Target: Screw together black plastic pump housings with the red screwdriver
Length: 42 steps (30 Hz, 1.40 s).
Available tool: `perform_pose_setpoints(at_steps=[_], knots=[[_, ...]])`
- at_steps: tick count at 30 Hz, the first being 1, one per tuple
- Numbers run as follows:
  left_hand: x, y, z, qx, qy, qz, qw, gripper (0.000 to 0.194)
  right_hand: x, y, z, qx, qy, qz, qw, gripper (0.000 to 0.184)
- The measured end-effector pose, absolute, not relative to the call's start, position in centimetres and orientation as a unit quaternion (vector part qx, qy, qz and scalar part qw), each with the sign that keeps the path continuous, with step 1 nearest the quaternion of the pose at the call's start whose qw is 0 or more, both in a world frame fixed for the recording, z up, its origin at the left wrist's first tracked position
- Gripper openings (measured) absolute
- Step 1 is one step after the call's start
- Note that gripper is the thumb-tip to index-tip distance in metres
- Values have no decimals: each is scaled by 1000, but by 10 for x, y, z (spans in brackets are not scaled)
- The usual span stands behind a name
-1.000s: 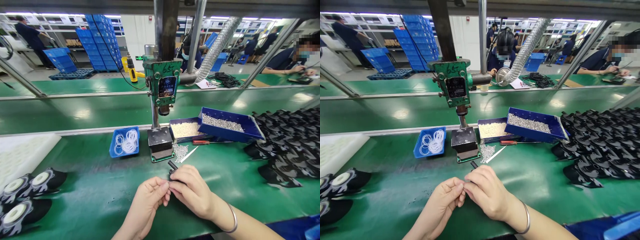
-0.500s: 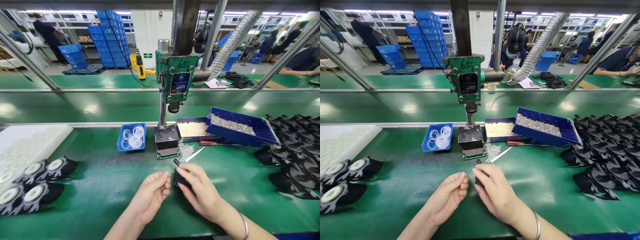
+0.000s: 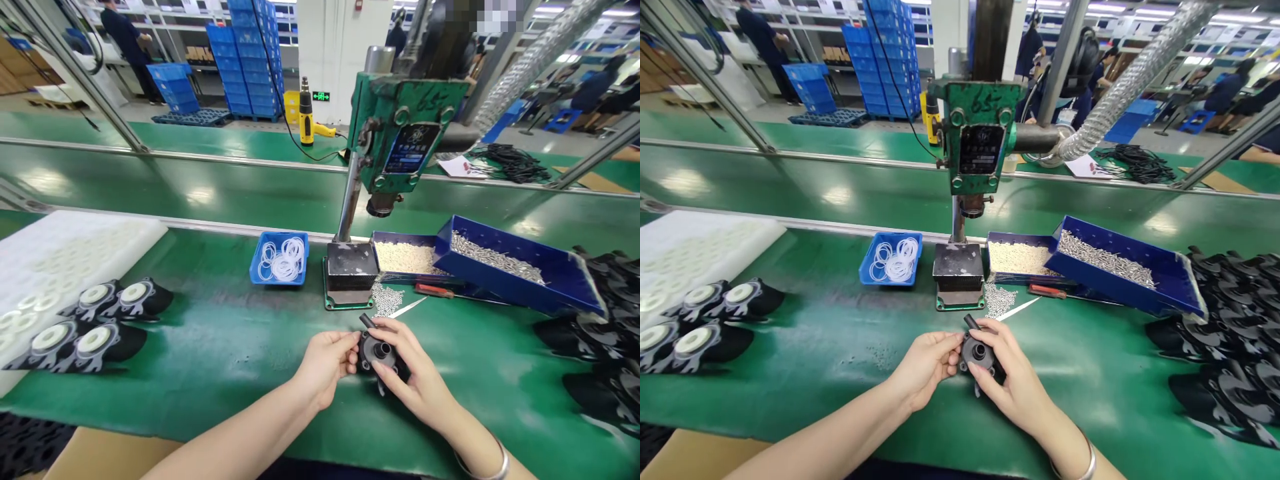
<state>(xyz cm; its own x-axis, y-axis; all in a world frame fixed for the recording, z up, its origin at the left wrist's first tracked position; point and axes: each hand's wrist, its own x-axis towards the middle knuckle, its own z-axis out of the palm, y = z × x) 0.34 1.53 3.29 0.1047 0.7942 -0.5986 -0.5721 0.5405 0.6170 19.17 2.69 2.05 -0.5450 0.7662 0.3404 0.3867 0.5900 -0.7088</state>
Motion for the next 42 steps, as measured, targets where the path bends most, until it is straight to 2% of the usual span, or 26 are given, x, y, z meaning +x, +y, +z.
perform_pose_setpoints(at_steps=[8, 16, 29, 42], knots=[[7, -3, 38, 27, 446, 503, 740, 34, 200, 35, 19, -310, -850, 304, 296, 45], [9, -12, 32, 79, 431, 530, 726, 29, 201, 37, 17, -302, -855, 314, 282, 44], [-1, -8, 39, -80, 388, 504, 767, 13, 202, 40, 15, -299, -859, 316, 271, 45], [-1, -12, 38, -84, 380, 508, 768, 14, 208, 44, 14, -298, -861, 327, 252, 45]])
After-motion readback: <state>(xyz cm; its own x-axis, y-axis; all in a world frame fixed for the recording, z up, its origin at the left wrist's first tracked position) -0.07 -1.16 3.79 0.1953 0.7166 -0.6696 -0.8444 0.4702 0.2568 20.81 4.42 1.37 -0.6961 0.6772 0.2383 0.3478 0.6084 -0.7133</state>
